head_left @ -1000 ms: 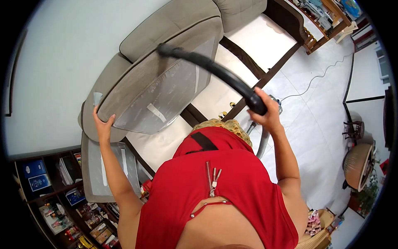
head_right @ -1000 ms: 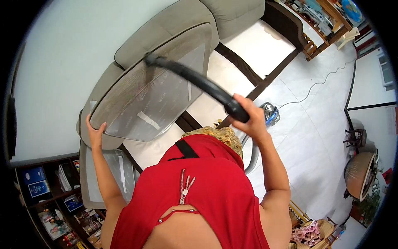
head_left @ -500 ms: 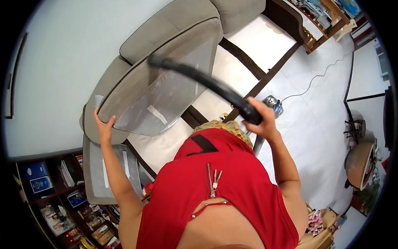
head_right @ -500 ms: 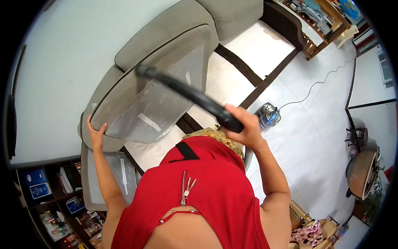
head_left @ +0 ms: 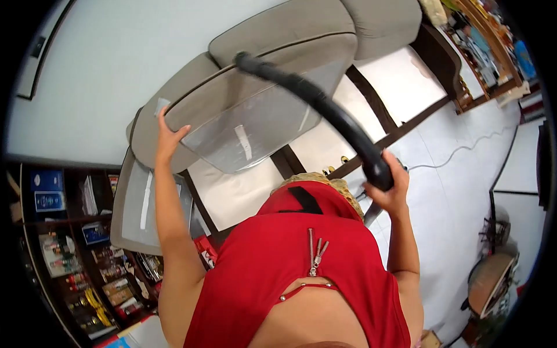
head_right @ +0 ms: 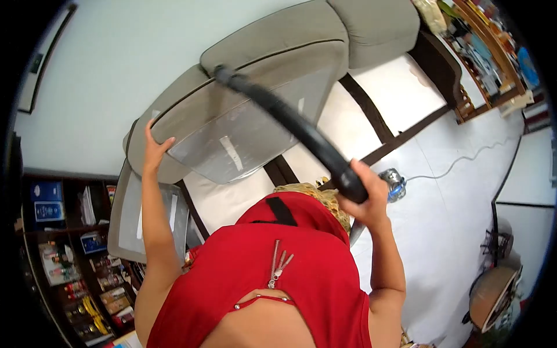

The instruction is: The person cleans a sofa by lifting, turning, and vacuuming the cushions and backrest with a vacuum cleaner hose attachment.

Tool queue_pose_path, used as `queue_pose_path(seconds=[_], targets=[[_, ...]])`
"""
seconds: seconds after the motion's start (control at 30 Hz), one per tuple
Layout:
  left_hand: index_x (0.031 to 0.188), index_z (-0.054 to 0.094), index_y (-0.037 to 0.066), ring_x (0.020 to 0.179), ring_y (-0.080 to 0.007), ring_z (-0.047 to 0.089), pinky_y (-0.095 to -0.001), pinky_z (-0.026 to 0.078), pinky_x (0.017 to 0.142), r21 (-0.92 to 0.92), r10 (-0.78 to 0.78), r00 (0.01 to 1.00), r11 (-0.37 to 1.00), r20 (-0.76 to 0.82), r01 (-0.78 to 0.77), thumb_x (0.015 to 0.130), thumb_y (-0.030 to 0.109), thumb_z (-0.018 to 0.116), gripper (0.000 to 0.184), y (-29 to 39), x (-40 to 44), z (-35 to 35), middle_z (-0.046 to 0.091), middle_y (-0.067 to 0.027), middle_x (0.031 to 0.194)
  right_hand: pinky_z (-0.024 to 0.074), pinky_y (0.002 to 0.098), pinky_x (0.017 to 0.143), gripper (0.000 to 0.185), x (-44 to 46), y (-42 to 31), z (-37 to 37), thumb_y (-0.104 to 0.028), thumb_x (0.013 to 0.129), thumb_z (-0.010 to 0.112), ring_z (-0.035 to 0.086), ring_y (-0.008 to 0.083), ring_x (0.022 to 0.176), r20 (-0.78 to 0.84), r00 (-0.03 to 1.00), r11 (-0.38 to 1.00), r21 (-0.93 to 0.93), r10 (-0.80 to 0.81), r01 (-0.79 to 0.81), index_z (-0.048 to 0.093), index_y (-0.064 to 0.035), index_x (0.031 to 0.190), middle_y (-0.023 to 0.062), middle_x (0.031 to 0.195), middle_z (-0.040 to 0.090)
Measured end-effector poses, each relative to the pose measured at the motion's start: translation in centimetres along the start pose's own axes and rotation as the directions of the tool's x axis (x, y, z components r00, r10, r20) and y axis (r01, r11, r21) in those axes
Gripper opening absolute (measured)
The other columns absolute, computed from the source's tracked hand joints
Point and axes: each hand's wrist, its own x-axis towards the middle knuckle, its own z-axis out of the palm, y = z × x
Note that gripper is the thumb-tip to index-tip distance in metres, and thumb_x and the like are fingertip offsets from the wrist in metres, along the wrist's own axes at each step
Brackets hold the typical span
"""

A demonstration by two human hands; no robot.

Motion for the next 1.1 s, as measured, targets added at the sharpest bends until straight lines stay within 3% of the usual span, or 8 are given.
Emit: queue_pose_path(seconds=[0.13, 0.3, 0.4, 0.6, 0.7, 0.8, 0.9, 1.1], targets=[[0.148, 0.034, 0.009, 0.135, -0.0293, 0.041, -0.0392, 0.033, 0.113, 0.002, 0.015, 0.997, 1.0, 0.071, -0.016, 0.069, 0.014, 0.087, 0.095, 0.4, 0.2, -0.4, 0.042, -0.0151, 0.146, 0.0545, 0.0336, 0.059, 0.072, 3.6, -5.0, 2.1, -0.012, 0.062, 0.083, 0.068, 0.0295, 0.071, 0.188, 0.962, 0.97, 0.175, -0.199, 0.166, 0.06, -0.0079, 0.129, 0.0178, 0.093, 0.068], [0.148, 0.035, 0.01, 0.135, -0.0296, 0.041, -0.0403, 0.033, 0.113, 0.092, 0.097, 0.995, 0.991, 0.019, -0.098, 0.066, 0.011, 0.088, 0.097, -0.4, -1.2, -0.2, 0.043, -0.0142, 0.145, 0.0548, 0.0337, 0.058, 0.065, 4.5, -4.9, 2.7, -0.015, 0.06, 0.082, 0.069, 0.028, 0.07, 0.312, 0.936, 0.98, 0.158, -0.163, 0.117, 0.066, -0.0113, 0.122, 0.0144, 0.093, 0.068], [0.148, 0.034, 0.011, 0.133, -0.0286, 0.043, -0.039, 0.033, 0.113, -0.018, 0.032, 0.999, 0.999, 0.027, -0.032, 0.067, 0.009, 0.084, 0.095, 0.1, -2.4, -0.2, 0.045, -0.0141, 0.142, 0.056, 0.0363, 0.066, 0.069, 4.5, -3.2, 0.2, -0.012, 0.057, 0.083, 0.07, 0.0314, 0.078, 0.295, 0.946, 0.991, 0.033, -0.135, 0.131, 0.064, -0.0096, 0.123, 0.0166, 0.099, 0.069], [0.149, 0.034, 0.011, 0.134, -0.0281, 0.042, -0.0391, 0.032, 0.113, 0.003, 0.043, 0.999, 0.999, -0.013, -0.043, 0.066, 0.012, 0.085, 0.097, -0.7, -2.6, -0.1, 0.045, -0.0134, 0.142, 0.0558, 0.0362, 0.081, 0.074, 2.8, -0.2, -3.2, -0.007, 0.061, 0.08, 0.072, 0.0312, 0.09, 0.08, 0.984, 0.978, -0.147, 0.158, -0.145, 0.057, -0.002, 0.131, 0.0215, 0.109, 0.07], [0.149, 0.035, 0.014, 0.133, -0.0277, 0.042, -0.039, 0.032, 0.113, 0.028, 0.081, 0.996, 0.996, -0.047, -0.08, 0.067, 0.011, 0.082, 0.095, -1.2, -1.9, 0.1, 0.045, -0.0125, 0.142, 0.0561, 0.0361, 0.078, 0.074, 2.4, -1.5, -2.4, -0.007, 0.061, 0.079, 0.072, 0.0311, 0.087, 0.12, 0.993, 0.993, -0.114, 0.024, -0.01, 0.057, -0.0016, 0.131, 0.0225, 0.106, 0.069], [0.148, 0.037, 0.014, 0.135, -0.028, 0.041, -0.0378, 0.034, 0.112, -0.055, 0.058, 0.998, 0.997, -0.003, -0.058, 0.069, 0.01, 0.077, 0.089, -2.0, -0.7, -0.2, 0.041, -0.0126, 0.145, 0.0552, 0.0375, 0.072, 0.076, 2.8, -2.5, 0.7, -0.01, 0.06, 0.082, 0.07, 0.0322, 0.082, 0.252, 0.938, 0.969, 0.113, -0.24, 0.218, 0.054, -0.0058, 0.131, 0.0215, 0.1, 0.068], [0.147, 0.039, 0.014, 0.128, -0.0255, 0.046, -0.0363, 0.039, 0.106, -0.245, 0.012, 1.0, 0.97, 0.003, -0.011, 0.069, 0.008, 0.07, 0.084, -0.6, 0.0, 0.1, 0.043, -0.0122, 0.141, 0.055, 0.0367, 0.06, 0.074, 3.1, -2.5, 3.3, -0.013, 0.064, 0.083, 0.069, 0.0341, 0.075, 0.326, 0.916, 0.972, 0.087, -0.233, 0.216, 0.054, -0.0119, 0.132, 0.02, 0.097, 0.068], [0.144, 0.041, 0.012, 0.119, -0.0236, 0.049, -0.0347, 0.045, 0.097, -0.197, -0.092, 0.996, 0.976, 0.005, 0.092, 0.068, 0.011, 0.068, 0.08, -2.4, 2.6, -0.6, 0.047, -0.011, 0.132, 0.0565, 0.0363, 0.067, 0.07, 0.6, 3.2, 1.9, -0.009, 0.065, 0.084, 0.07, 0.0315, 0.081, 0.167, 0.986, 0.998, -0.052, -0.013, 0.022, 0.059, -0.0119, 0.13, 0.0154, 0.099, 0.068]])
